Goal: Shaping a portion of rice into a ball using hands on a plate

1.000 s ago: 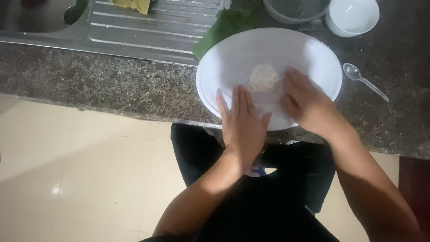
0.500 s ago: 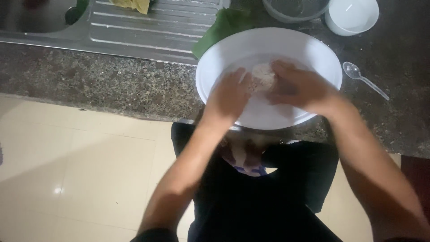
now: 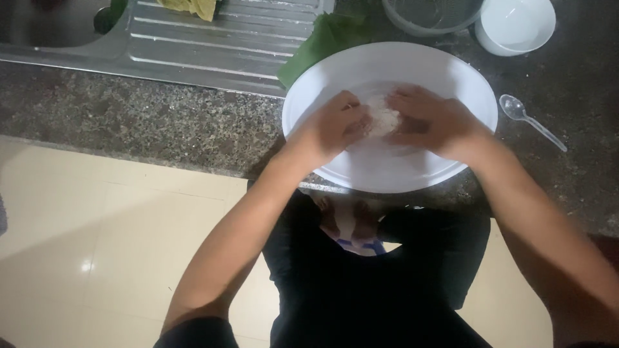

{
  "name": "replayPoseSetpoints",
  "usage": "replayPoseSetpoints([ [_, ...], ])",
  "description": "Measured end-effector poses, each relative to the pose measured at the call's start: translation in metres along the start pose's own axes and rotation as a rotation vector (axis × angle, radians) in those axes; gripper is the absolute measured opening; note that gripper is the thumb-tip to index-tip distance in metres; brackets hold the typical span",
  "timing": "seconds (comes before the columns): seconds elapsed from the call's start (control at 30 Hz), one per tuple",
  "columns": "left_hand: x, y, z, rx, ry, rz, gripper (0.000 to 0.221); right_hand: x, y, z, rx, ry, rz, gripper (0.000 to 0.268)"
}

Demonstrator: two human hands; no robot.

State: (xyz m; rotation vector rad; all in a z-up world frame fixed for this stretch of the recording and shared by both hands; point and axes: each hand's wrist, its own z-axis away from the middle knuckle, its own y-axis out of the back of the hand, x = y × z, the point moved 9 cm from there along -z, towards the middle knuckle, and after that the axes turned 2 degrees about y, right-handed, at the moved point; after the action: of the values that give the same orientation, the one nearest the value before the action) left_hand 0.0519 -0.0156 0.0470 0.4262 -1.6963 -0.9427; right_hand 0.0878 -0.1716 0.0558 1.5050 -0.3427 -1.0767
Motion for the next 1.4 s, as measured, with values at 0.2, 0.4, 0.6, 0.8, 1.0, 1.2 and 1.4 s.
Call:
replayPoseSetpoints([
  [0.2,-0.009,0.024,-0.003,0.054,-0.098,0.003,0.025,-0.004,0.006,-0.005,-0.051,-0.001,-0.050,0.064],
  [0.4,-0.034,0.006,-0.017,0.042,-0.055,0.002,0.032,0.011,-0.003,0.003,-0.035,-0.095,0.079,0.062],
  [0.6,-0.005,0.020,-0.024,-0.209,0.051,-0.069,0.042,0.010,-0.017,0.012,-0.055,-0.249,-0.094,0.079],
  [0.8,0.012,0.017,-0.022,-0.264,-0.123,-0.038,0.042,-0.021,-0.029,0.018,0.312,0.066,-0.012,0.069],
  [1.0,0.005,0.018,-0.026,-0.263,-0.039,-0.064,0.032,-0.020,-0.026,0.009,0.258,-0.026,-0.017,0.056],
  [1.2,-0.026,-0.005,-0.033,-0.263,-0.048,-0.164,0.040,-0.012,-0.031,0.008,0.301,-0.036,-0.028,0.065],
  [1.4,-0.041,-0.018,-0.040,-0.297,0.016,-0.113,0.030,-0.012,-0.034,0.007,0.385,-0.059,-0.147,0.049],
])
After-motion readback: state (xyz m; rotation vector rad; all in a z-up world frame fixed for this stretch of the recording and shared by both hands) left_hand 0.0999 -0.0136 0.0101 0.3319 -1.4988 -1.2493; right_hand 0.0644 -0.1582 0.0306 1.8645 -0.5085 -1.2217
